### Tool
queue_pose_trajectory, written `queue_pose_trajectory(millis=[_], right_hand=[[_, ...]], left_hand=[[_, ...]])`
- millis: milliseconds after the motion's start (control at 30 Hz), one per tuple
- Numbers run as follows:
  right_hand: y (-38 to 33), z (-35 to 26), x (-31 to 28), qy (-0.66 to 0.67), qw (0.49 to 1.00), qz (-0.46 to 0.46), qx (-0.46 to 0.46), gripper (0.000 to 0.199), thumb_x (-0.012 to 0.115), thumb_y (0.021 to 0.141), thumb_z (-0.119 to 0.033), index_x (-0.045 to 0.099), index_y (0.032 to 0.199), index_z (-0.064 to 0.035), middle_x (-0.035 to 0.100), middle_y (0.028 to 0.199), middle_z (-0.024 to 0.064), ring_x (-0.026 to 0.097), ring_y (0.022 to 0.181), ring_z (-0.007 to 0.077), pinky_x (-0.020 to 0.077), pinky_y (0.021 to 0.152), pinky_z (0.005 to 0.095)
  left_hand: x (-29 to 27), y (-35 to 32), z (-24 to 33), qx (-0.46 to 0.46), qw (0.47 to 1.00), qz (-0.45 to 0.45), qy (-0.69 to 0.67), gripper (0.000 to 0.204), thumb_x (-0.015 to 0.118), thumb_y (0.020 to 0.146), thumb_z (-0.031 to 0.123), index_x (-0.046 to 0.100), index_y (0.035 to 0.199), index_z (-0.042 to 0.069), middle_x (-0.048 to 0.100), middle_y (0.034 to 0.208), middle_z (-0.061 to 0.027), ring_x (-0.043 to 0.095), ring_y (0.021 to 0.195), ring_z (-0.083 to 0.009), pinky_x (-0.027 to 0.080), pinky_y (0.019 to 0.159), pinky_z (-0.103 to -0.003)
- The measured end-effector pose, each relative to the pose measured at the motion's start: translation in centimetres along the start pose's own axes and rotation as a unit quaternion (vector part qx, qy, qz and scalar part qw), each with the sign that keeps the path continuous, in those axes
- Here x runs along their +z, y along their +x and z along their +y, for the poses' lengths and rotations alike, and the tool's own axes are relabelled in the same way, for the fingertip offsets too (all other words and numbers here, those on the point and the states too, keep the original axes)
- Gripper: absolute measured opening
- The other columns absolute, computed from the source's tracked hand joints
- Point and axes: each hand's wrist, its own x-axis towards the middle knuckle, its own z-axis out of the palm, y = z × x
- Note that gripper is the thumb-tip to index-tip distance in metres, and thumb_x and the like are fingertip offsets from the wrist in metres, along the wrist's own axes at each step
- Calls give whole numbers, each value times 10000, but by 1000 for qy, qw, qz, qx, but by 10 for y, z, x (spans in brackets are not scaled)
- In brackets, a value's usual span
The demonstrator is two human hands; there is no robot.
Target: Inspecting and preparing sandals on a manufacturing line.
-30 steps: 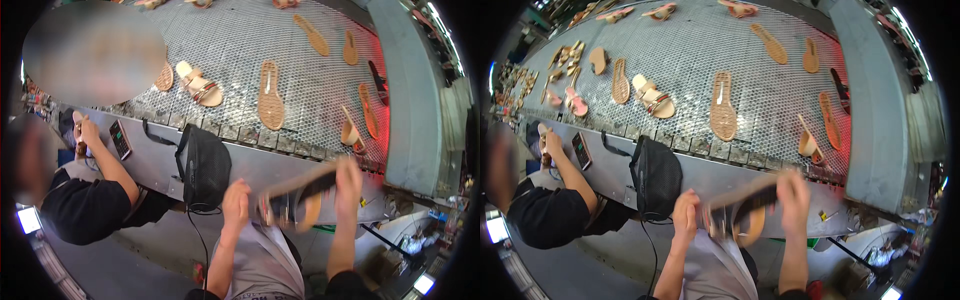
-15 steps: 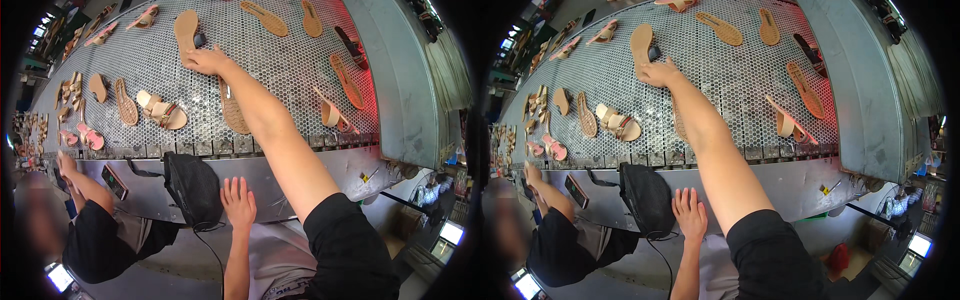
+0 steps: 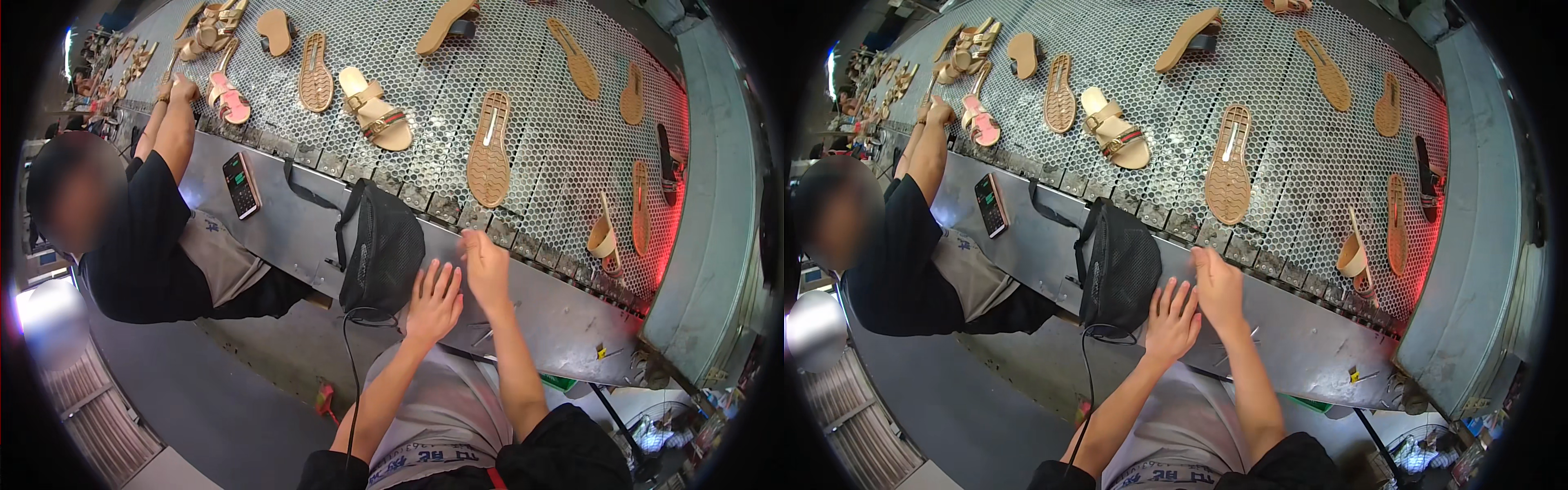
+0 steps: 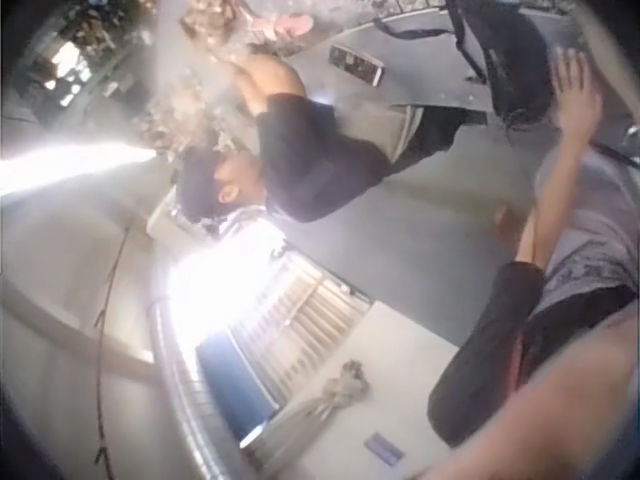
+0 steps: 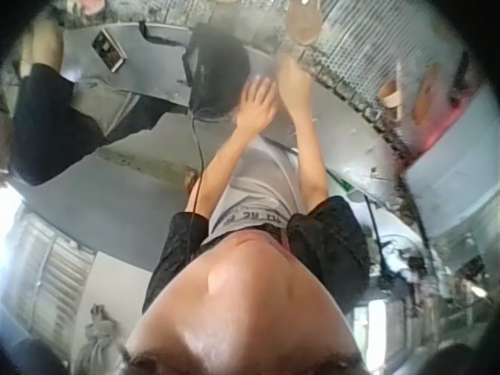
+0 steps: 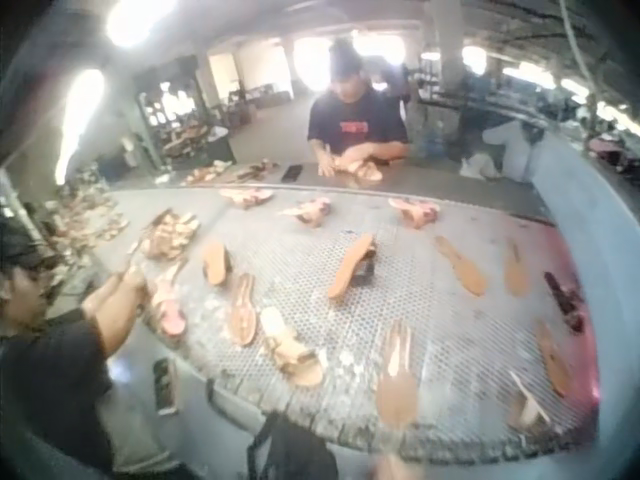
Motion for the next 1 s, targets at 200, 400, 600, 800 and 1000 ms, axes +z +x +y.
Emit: queue_pose_trajectory(millis=[200, 400, 600, 800, 1000], right_hand=[[75, -23, 9, 158, 985, -62, 31, 270, 537, 1007, -268, 659, 1010, -27, 599, 631, 53, 574, 574, 146, 446, 549, 301], [116, -24, 19, 0, 990, -138, 26, 484, 512, 991, -439, 612, 853, 14, 555, 606, 121, 517, 541, 175, 438, 572, 379], [106, -12, 19, 183, 973, -113, -88, 438, 520, 1001, -392, 618, 812, -9, 578, 645, 64, 518, 608, 138, 429, 599, 347], [129, -42, 24, 231, 970, -69, 31, 332, 556, 987, -328, 635, 899, -18, 652, 726, 43, 598, 627, 112, 467, 573, 262], [134, -30, 3, 373, 898, -191, 136, 212, 591, 969, -215, 618, 949, -6, 656, 772, 46, 611, 575, 71, 473, 446, 216]], left_hand=[[10, 14, 9, 42, 999, -4, -16, 531, 607, 893, 268, 515, 1390, 103, 427, 1470, -95, 349, 1409, -322, 301, 1130, -529], [5, 8, 6, 24, 999, -16, 33, 523, 589, 905, 259, 503, 1393, 93, 435, 1451, -94, 351, 1406, -329, 293, 1132, -538], [5, 12, 11, 27, 999, -28, 3, 544, 594, 890, 237, 479, 1403, 96, 430, 1442, -114, 324, 1409, -345, 259, 1145, -540], [3, 6, 12, 27, 1000, -4, -6, 519, 602, 871, 214, 518, 1371, 99, 459, 1419, -104, 355, 1395, -337, 271, 1141, -532], [2, 10, 16, 32, 999, -3, 26, 521, 618, 861, 196, 527, 1366, 103, 458, 1421, -87, 384, 1378, -340, 328, 1115, -533]])
